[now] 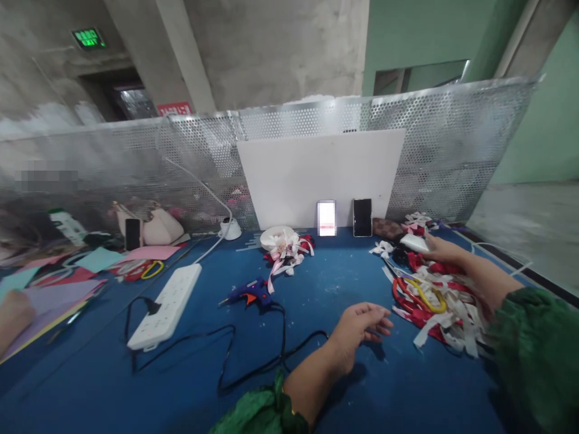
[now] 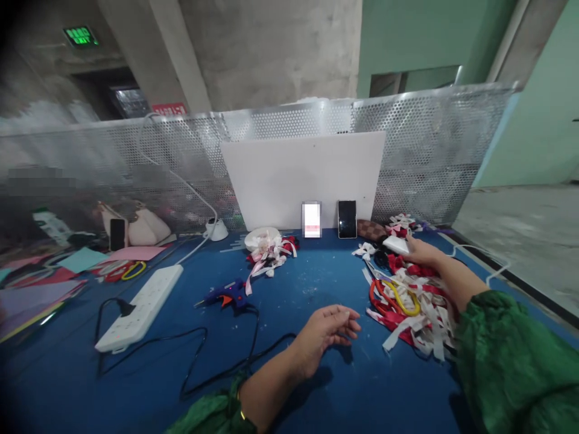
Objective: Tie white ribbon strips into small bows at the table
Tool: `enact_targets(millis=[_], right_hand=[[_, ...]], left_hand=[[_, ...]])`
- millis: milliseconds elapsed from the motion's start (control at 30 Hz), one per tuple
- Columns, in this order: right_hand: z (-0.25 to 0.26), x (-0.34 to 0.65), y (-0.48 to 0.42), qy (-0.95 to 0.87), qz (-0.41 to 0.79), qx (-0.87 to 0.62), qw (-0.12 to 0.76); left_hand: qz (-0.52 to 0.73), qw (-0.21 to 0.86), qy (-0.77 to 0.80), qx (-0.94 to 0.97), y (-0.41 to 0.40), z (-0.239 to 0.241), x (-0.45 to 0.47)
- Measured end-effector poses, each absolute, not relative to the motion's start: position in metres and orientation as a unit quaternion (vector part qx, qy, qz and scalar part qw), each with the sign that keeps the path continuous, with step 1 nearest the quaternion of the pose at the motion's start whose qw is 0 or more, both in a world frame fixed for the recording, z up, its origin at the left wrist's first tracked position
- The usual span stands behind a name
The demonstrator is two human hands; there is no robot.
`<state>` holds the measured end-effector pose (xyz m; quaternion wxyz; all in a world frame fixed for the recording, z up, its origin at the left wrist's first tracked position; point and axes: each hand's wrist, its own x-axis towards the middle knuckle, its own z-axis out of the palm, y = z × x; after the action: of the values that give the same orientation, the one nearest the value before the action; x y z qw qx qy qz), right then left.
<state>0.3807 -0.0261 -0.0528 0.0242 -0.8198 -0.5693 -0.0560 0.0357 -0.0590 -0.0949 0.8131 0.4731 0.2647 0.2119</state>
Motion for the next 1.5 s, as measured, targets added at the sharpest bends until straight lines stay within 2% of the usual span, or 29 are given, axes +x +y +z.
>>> enact_targets(millis=[200, 333, 433, 600, 833, 933, 1133, 1300, 1367, 1500], right_hand=[[-0.009, 0.318, -0.059, -0.530, -0.174, -0.829, 0.036], [-0.008, 0.239, -0.091, -0.597, -0.270, -0.748, 0.100], [-0.024, 0.211, -0.100, -0.610, -0.230, -0.749, 0.119], [-0.057, 0.234, -0.092, -0.515, -0.045, -0.856, -0.012], [-0.076, 0.256, -0.085, -0.508, -0.006, -0.861, -0.023], [-0.068, 0.268, -0.087, -0.496, 0.024, -0.868, 0.020], [-0.045, 0.288, -0.100, -0.466, 0.097, -0.861, 0.179], [-0.045, 0.266, -0.096, -0.468, 0.180, -0.820, 0.277], [-0.054, 0.246, -0.091, -0.479, 0.175, -0.822, 0.256], [-0.075, 0.204, -0.085, -0.546, 0.045, -0.826, 0.128]], left_hand=[[0.313, 0.718, 0.339, 0.521, -0.055, -0.085, 0.028], [0.385, 0.659, 0.354, 0.541, -0.051, -0.070, 0.021], [0.381, 0.629, 0.371, 0.567, -0.045, -0.062, 0.013], [0.394, 0.509, 0.413, 0.644, -0.031, -0.074, 0.002], [0.310, 0.443, 0.386, 0.747, -0.037, -0.093, 0.004], [0.287, 0.429, 0.384, 0.766, -0.040, -0.092, 0.004], [0.279, 0.421, 0.390, 0.770, -0.038, -0.090, 0.003], [0.265, 0.419, 0.387, 0.777, -0.038, -0.092, 0.005], [0.259, 0.415, 0.389, 0.781, -0.038, -0.093, 0.005], [0.239, 0.407, 0.386, 0.793, -0.039, -0.096, 0.006]])
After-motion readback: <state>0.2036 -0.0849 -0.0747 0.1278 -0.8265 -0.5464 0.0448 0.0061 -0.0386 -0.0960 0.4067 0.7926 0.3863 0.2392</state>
